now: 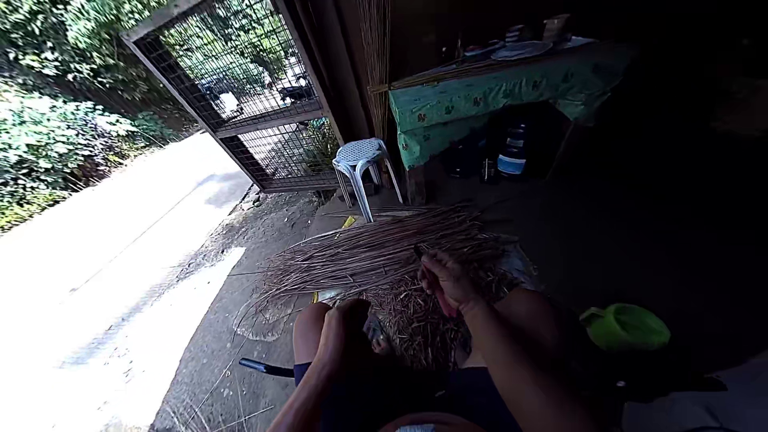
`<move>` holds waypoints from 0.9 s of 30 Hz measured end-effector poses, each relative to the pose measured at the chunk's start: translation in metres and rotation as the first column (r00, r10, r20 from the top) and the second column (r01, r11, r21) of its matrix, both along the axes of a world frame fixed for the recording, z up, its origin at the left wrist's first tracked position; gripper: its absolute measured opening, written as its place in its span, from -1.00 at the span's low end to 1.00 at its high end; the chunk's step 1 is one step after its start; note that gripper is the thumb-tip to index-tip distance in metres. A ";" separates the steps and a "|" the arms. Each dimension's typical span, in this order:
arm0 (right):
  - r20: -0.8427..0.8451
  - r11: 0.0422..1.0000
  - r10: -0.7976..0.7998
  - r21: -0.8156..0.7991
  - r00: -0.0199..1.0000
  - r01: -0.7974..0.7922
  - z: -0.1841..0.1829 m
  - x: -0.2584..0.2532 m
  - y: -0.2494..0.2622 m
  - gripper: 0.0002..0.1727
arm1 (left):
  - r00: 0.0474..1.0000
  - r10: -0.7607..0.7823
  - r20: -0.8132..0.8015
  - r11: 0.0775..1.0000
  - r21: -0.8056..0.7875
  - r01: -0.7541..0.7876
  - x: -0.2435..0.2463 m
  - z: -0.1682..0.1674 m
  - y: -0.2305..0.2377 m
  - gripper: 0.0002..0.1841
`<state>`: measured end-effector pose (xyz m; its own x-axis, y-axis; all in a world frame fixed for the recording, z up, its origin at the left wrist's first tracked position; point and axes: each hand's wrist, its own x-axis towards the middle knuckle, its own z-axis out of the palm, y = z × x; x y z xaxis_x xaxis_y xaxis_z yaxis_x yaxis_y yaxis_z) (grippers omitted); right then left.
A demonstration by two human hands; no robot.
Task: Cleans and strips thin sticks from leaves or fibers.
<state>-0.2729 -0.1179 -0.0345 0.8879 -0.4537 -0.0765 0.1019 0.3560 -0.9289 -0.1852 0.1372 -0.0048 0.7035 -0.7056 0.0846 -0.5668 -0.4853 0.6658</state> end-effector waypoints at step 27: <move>0.034 0.941 0.335 0.038 0.942 -0.336 -0.009 0.002 0.000 -0.69 | 0.999 -0.014 -0.038 0.996 -0.089 0.011 0.001 -0.003 0.001 -0.75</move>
